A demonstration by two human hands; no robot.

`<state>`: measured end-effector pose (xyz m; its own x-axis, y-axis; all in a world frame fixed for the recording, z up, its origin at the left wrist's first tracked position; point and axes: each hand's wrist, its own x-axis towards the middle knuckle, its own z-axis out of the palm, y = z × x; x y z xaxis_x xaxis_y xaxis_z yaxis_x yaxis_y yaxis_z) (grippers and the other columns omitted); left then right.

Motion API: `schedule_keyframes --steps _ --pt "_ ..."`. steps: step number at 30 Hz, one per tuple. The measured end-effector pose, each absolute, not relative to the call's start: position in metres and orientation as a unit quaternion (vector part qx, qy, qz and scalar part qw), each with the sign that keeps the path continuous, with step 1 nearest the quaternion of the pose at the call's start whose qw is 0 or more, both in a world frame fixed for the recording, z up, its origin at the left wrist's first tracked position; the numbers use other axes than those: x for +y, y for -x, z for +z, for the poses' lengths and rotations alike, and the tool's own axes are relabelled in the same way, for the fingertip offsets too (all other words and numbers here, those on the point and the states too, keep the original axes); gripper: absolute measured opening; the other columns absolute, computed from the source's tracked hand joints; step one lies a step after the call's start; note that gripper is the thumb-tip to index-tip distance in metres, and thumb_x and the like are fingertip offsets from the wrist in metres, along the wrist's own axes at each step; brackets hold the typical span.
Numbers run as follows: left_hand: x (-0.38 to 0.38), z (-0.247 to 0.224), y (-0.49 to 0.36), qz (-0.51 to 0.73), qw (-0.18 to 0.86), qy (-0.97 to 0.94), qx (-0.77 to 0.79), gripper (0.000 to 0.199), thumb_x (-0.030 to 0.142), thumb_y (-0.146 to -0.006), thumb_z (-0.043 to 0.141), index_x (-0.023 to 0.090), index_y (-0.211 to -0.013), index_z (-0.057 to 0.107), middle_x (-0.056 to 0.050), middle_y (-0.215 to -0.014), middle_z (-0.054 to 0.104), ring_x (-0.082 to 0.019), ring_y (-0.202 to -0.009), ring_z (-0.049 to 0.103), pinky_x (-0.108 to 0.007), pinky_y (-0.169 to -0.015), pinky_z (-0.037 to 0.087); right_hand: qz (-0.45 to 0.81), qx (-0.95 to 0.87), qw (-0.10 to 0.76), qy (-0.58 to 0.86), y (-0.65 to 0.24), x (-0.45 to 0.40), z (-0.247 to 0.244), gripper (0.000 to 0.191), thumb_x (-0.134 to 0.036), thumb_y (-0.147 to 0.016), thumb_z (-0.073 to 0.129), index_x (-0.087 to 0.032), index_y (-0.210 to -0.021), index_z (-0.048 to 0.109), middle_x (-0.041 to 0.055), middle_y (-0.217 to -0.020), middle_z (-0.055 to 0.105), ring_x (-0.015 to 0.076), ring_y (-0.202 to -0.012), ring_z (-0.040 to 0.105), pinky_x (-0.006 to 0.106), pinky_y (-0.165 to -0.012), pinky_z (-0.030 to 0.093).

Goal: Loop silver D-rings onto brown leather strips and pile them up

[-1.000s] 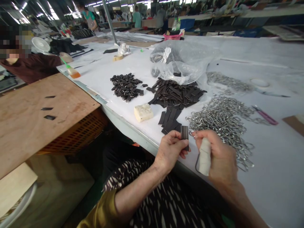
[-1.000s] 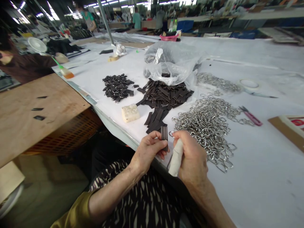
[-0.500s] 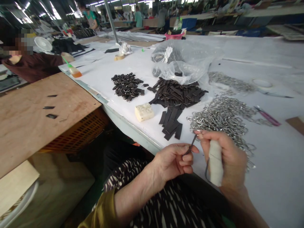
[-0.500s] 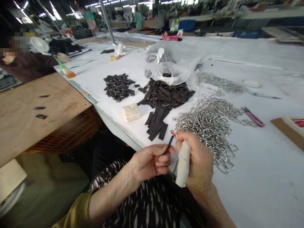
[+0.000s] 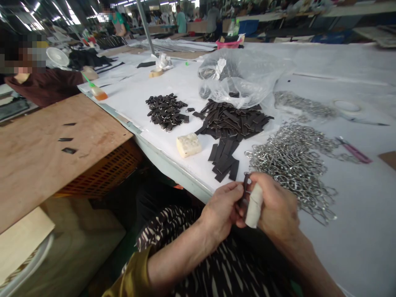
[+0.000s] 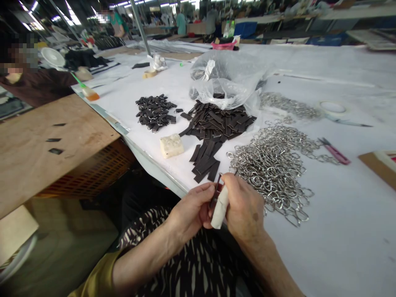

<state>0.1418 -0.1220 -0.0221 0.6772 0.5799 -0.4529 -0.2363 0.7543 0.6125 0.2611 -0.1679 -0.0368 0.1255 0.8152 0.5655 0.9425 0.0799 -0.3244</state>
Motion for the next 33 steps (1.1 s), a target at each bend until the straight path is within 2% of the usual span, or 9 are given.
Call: schedule_keyframes --steps 2,8,13,18,22,30,33 --pt "-0.123 -0.02 -0.14 0.235 0.841 -0.349 0.339 0.023 0.037 -0.079 0.052 0.014 -0.076 0.055 0.003 -0.052 0.042 -0.007 -0.04 0.036 -0.019 -0.036 0.029 -0.097 -0.67 0.329 0.659 -0.261 -0.166 -0.034 0.028 -0.027 -0.066 0.059 -0.019 -0.091 0.051 -0.0002 -0.064 0.056 0.016 -0.054 0.054 0.027 -0.05 0.039" --pt "-0.118 -0.011 -0.131 0.205 0.751 -0.525 0.344 0.026 0.037 -0.083 0.047 0.016 -0.07 0.053 0.002 -0.054 0.047 -0.009 -0.046 0.044 -0.022 -0.046 0.038 -0.085 -0.687 0.313 0.651 -0.256 -0.165 -0.024 0.018 -0.023 -0.072 0.05 -0.02 -0.089 0.05 0.0014 -0.067 0.055 0.0167 -0.057 0.054 0.027 -0.052 0.04" --pt "-0.11 -0.011 -0.128 0.193 0.786 -0.484 0.332 0.024 0.031 -0.081 0.046 0.015 -0.063 0.051 -0.002 -0.058 0.052 -0.011 -0.048 0.05 -0.024 -0.049 0.045 -0.05 -0.659 0.327 0.676 -0.257 -0.169 -0.024 0.028 -0.031 -0.064 0.061 -0.021 -0.088 0.051 -0.0015 -0.063 0.057 0.0136 -0.05 0.052 0.025 -0.047 0.038" --pt "-0.109 -0.016 -0.126 0.186 0.78 -0.483 0.353 0.018 0.028 -0.08 0.047 0.014 -0.08 0.058 -0.002 -0.063 0.054 -0.013 -0.052 0.056 -0.02 -0.041 0.043 -0.018 -0.643 0.342 0.685 -0.258 -0.172 -0.021 0.029 -0.027 -0.066 0.061 -0.021 -0.092 0.052 -0.0041 -0.061 0.057 0.0102 -0.045 0.05 0.022 -0.044 0.037" --pt "-0.111 -0.019 -0.125 0.209 0.741 -0.513 0.38 0.018 0.029 -0.081 0.046 0.015 -0.085 0.058 -0.001 -0.066 0.054 -0.012 -0.052 0.056 -0.019 -0.039 0.042 -0.056 -0.67 0.345 0.655 -0.256 -0.17 -0.022 0.025 -0.026 -0.071 0.058 -0.019 -0.095 0.053 -0.0009 -0.064 0.059 0.0128 -0.052 0.055 0.023 -0.048 0.04" --pt "-0.109 -0.021 -0.126 0.205 0.73 -0.52 0.393 0.014 0.023 -0.078 0.045 0.015 -0.075 0.056 -0.002 -0.068 0.054 -0.011 -0.051 0.055 -0.021 -0.041 0.044 -0.09 -0.697 0.34 0.625 -0.255 -0.166 -0.024 0.019 -0.023 -0.081 0.051 -0.018 -0.1 0.054 0.001 -0.065 0.06 0.0141 -0.053 0.056 0.026 -0.051 0.043" --pt "-0.109 -0.022 -0.126 0.222 0.738 -0.506 0.386 0.013 0.021 -0.077 0.046 0.016 -0.073 0.057 -0.002 -0.068 0.055 -0.012 -0.054 0.055 -0.022 -0.045 0.045 -0.083 -0.701 0.351 0.615 -0.255 -0.167 -0.026 0.023 -0.025 -0.083 0.051 -0.019 -0.104 0.054 0.0063 -0.081 0.067 0.017 -0.063 0.063 0.028 -0.057 0.048"
